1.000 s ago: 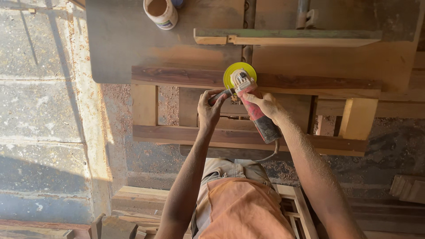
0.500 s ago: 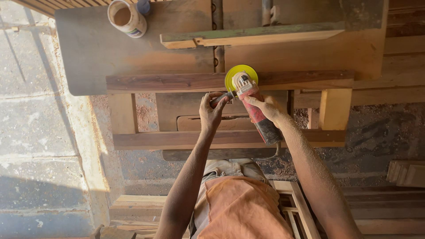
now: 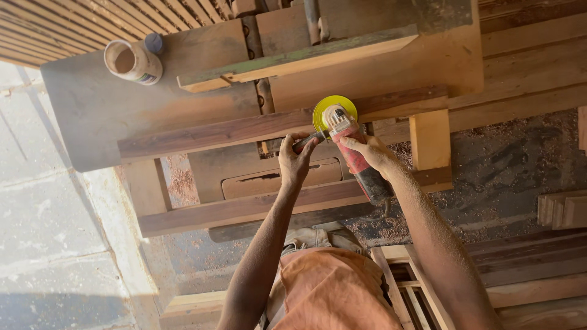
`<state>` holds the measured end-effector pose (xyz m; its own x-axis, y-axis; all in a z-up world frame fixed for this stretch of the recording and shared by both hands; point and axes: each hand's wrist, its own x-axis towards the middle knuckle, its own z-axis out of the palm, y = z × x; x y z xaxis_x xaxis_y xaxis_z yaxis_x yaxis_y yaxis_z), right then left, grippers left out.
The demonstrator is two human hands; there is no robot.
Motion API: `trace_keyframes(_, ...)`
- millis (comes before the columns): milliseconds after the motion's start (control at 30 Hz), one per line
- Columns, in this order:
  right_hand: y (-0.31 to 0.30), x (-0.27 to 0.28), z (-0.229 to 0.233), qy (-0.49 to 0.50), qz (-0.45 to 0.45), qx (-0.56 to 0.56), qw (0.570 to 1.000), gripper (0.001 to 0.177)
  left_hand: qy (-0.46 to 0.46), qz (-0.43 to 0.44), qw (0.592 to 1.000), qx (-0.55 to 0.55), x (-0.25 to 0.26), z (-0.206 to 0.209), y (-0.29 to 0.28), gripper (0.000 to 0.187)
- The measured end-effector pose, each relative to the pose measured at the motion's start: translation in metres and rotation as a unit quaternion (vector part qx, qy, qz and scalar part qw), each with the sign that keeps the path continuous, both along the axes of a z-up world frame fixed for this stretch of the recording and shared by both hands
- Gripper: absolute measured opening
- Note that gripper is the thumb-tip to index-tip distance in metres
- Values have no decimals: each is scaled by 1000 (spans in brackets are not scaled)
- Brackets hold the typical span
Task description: The person uses a hand-held power sander to smooth the surfaces and edges of a wooden frame and long wooden planks on a workbench.
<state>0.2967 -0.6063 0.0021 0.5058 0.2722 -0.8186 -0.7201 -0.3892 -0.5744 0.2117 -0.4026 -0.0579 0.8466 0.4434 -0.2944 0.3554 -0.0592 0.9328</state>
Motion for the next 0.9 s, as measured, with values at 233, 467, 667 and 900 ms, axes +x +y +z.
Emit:
trace_keyframes(233, -32, 10, 4, 4, -41, -18, 999, 62, -18, -27, 999, 27, 24, -3, -31, 41)
trace_keyframes(467, -75, 19, -8, 4, -76, -5, 997, 63, -16, -59, 998, -9, 49, -8, -65, 40)
trace_keyframes(667, -115, 26, -11, 1, -113, 3, 994, 62, -14, -115, 993, 22, 78, -8, -99, 40)
trace_keyframes(900, -157, 36, -14, -1, -179, -2, 984, 62, -29, -166, 986, 6, 112, -19, -140, 47)
